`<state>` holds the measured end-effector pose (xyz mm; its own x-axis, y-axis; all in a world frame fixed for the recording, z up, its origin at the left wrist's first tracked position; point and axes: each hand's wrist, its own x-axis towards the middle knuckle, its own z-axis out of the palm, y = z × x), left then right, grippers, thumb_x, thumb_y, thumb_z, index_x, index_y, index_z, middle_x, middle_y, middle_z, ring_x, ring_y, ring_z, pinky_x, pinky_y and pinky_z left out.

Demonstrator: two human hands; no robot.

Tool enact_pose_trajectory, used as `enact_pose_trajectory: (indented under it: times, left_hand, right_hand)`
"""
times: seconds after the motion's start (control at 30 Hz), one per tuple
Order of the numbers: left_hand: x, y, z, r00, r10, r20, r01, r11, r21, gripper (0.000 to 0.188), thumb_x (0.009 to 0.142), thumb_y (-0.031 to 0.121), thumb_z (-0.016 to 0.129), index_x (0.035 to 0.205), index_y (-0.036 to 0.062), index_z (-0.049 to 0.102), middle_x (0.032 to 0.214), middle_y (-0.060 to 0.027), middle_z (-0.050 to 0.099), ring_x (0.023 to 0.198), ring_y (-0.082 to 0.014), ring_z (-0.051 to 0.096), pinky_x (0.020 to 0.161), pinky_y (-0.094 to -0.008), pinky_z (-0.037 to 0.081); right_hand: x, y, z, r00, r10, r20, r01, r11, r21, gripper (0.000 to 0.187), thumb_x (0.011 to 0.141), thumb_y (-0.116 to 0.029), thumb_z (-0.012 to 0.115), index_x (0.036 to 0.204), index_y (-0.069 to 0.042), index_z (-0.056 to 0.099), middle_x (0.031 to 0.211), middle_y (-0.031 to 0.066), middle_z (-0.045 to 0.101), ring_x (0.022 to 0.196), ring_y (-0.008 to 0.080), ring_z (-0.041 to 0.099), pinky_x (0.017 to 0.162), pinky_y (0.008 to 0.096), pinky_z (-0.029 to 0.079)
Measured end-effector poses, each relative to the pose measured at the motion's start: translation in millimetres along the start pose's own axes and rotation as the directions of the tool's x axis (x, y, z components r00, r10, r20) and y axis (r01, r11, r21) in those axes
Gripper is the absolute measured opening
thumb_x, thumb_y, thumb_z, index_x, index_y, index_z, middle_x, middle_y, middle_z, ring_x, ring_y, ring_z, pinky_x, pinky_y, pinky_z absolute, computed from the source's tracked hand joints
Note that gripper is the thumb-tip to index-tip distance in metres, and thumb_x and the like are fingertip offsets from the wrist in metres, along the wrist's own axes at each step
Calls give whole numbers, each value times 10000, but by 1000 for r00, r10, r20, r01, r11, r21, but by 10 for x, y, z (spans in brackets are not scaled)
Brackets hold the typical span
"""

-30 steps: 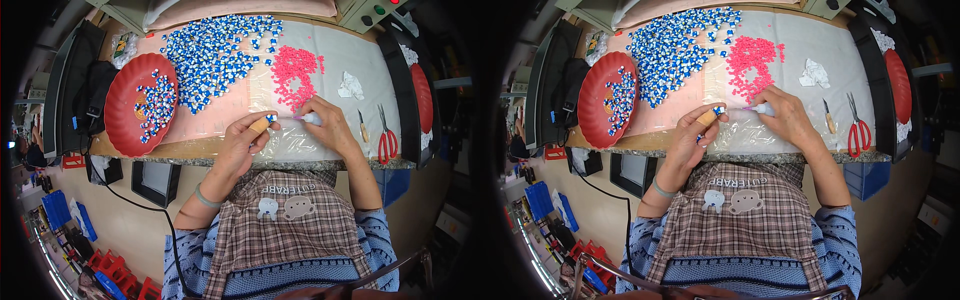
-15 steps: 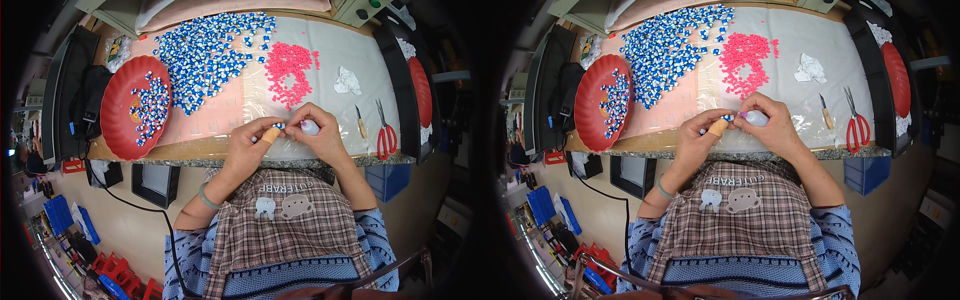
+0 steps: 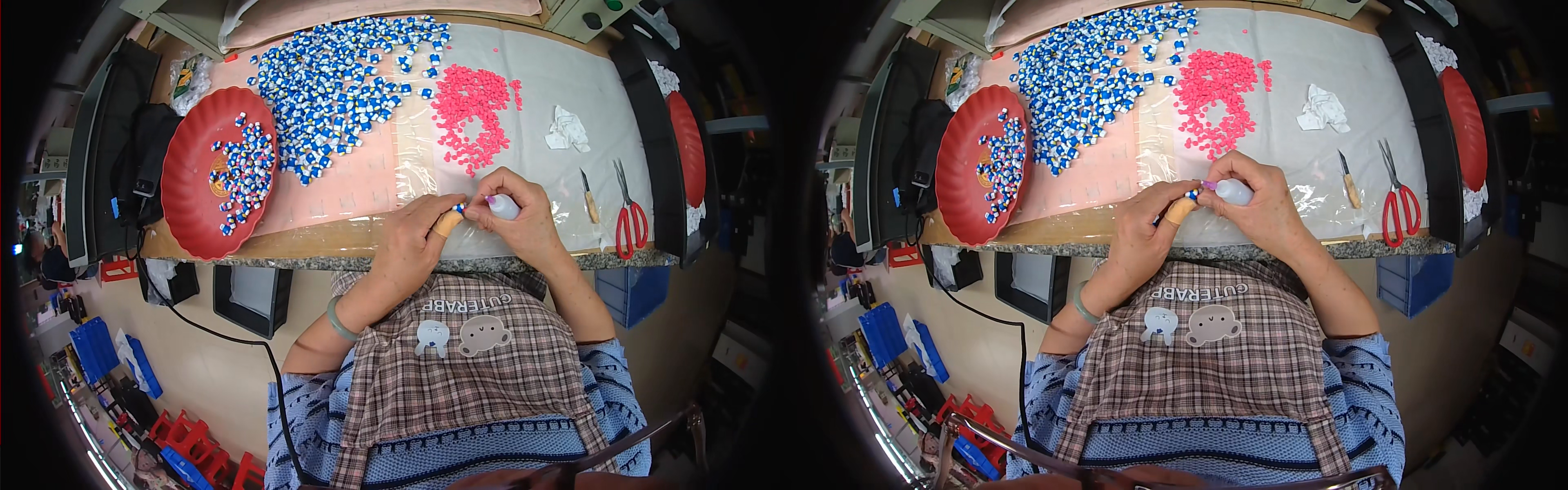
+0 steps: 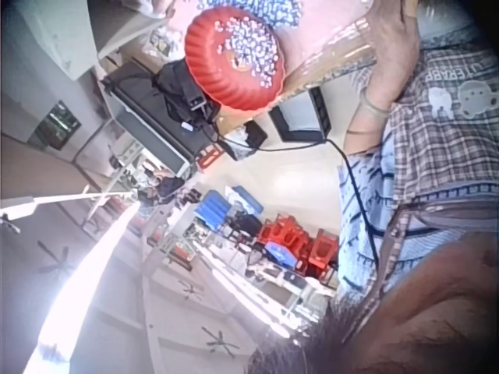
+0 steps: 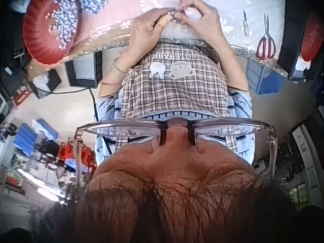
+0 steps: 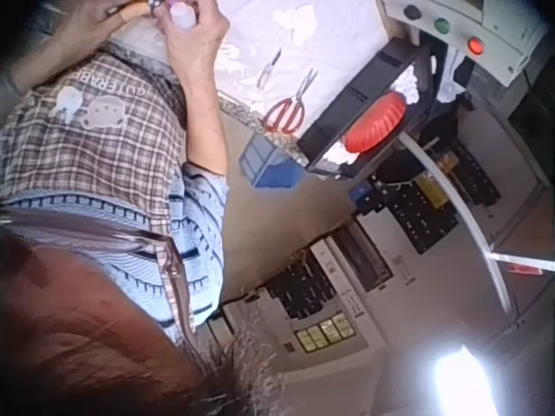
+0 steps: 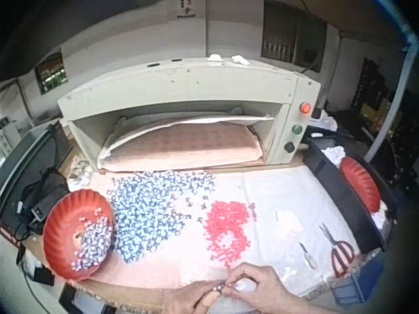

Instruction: The person applies adhesive to small craft components using a glue bottle and joins parts together by hand.

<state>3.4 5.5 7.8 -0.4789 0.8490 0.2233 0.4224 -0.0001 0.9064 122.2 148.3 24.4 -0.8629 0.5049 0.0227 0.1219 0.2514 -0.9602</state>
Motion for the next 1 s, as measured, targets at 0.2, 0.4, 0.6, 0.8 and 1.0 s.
enact_pose_trajectory:
  times: [0.2, 0.4, 0.6, 0.8, 1.0]
  left_hand:
    - [-17, -28, 3, 998, 64, 0, -64, 997, 44, 225, 837, 1, 622, 1061, -7, 642, 929, -165, 668, 835, -329, 650, 708, -387, 523]
    - [-28, -70, 35, 989, 145, -33, -142, 986, 91, 253, 833, -15, 635, 1084, 3, 648, 920, -160, 675, 804, -310, 666, 692, -346, 529]
    - [-9, -63, -38, 980, 194, 42, -194, 981, 9, 274, 822, -49, 594, 1081, 16, 655, 890, -154, 668, 795, -309, 662, 687, -341, 527]
    - [4, -70, -10, 1000, 6, 29, 0, 979, -203, 238, 904, 12, 558, 1125, 9, 646, 886, -94, 687, 714, -162, 630, 631, -276, 489]
    - [-1, -112, -45, 897, -371, 240, 402, 461, -792, 234, 938, 65, 547, 1148, 4, 627, 840, -71, 656, 530, -47, 429, 466, -183, 324]
  right_hand:
    - [-9, 7, 19, 999, -46, -5, 46, 996, -78, 200, 758, 0, 761, 862, -8, 591, 779, 27, 629, 728, 94, 606, 681, 242, 493]
    - [-63, 39, 65, 988, -144, -51, 133, 975, -178, 209, 763, 2, 756, 901, -7, 599, 796, 40, 650, 762, 117, 643, 699, 248, 505]
    - [-82, 23, 7, 996, 66, 58, -72, 992, 100, 308, 790, -10, 747, 1031, -28, 555, 786, 35, 626, 694, 76, 585, 615, 216, 475]
    - [-76, 138, 81, 996, 85, -32, -76, 975, 209, 303, 802, -14, 737, 1038, -34, 548, 782, 14, 594, 642, 56, 538, 562, 198, 442]
    - [-67, 114, 59, 994, 97, -40, -80, 948, 307, 278, 805, -15, 715, 1030, -35, 552, 805, 7, 565, 664, 59, 516, 558, 193, 428]
